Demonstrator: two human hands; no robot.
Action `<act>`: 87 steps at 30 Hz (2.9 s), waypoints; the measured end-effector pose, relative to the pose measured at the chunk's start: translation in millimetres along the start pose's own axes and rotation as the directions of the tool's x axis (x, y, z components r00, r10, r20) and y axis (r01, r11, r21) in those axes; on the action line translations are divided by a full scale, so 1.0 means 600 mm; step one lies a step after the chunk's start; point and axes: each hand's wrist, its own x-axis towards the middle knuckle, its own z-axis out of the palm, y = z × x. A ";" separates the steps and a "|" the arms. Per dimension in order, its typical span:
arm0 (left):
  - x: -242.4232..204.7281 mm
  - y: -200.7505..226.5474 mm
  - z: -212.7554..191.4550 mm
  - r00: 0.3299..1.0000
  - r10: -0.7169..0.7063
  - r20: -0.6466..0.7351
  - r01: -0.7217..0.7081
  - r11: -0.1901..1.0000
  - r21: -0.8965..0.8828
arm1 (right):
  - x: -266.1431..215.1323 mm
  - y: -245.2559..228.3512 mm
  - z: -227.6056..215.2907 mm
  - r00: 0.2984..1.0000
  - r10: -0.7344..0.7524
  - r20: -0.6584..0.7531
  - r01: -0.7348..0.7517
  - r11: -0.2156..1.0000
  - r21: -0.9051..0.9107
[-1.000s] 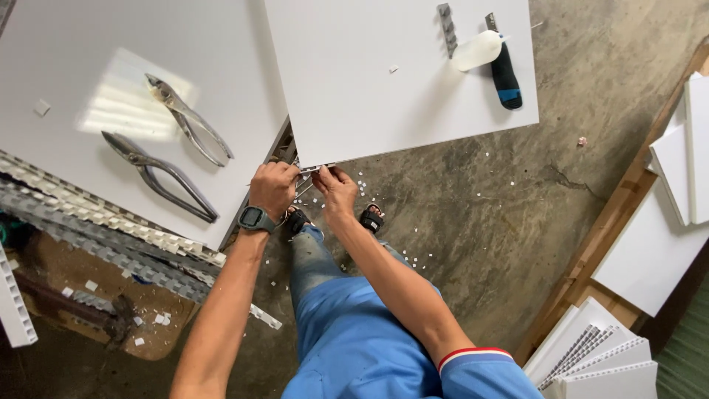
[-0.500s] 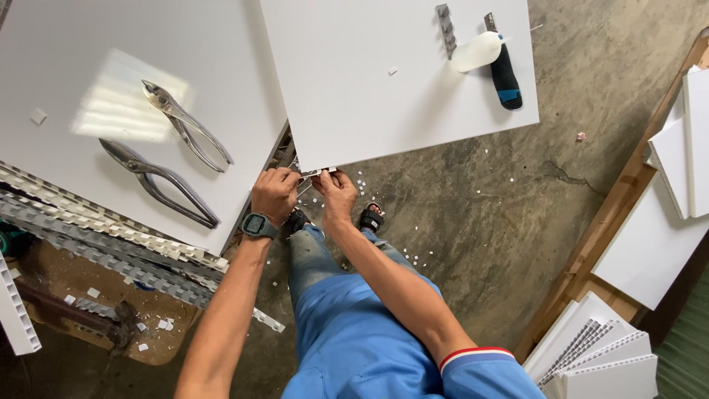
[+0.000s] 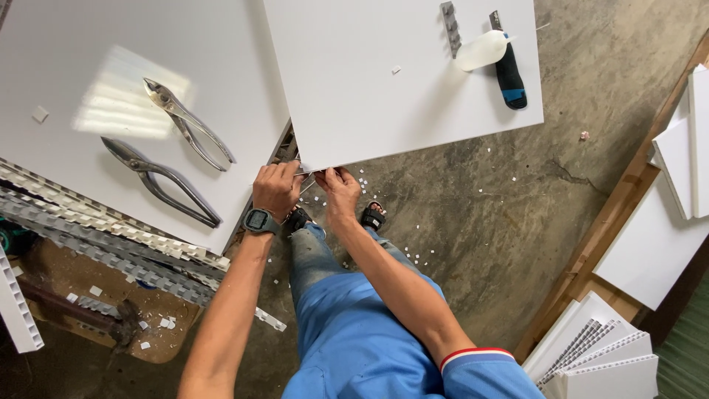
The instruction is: Cut metal tracks and plastic panels to size and assemble them using glue and various hand tools.
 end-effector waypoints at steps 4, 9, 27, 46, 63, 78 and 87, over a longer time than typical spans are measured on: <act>-0.001 -0.004 0.037 1.000 -0.018 0.017 0.018 1.000 0.013 | 0.009 -0.003 -0.008 1.000 0.015 0.019 -0.015 1.000 0.005; 0.002 0.006 0.035 0.987 -0.085 0.134 0.082 0.996 0.029 | 0.017 -0.006 -0.020 0.992 -0.002 0.126 0.000 1.000 0.013; 0.026 0.038 0.071 0.999 0.017 0.044 -0.022 0.991 0.130 | 0.066 -0.080 -0.076 0.947 0.205 0.249 -0.108 0.929 -0.354; 0.037 0.064 0.042 1.000 -0.020 -0.018 0.023 0.989 0.143 | 0.070 -0.071 -0.039 0.989 0.117 0.091 -0.062 0.886 -0.459; 0.025 0.038 0.059 0.998 0.058 -0.039 -0.052 0.990 0.127 | 0.046 -0.072 0.001 0.991 0.028 -0.134 -0.068 0.951 -0.301; 0.043 0.055 0.061 0.994 0.081 -0.068 -0.064 0.972 0.227 | 0.057 -0.142 -0.061 0.901 0.362 0.237 -0.167 0.796 -0.581; 0.037 0.088 0.064 0.974 -0.108 -0.199 0.154 0.960 0.233 | 0.016 -0.216 -0.105 0.823 -0.033 0.568 0.557 0.247 -0.793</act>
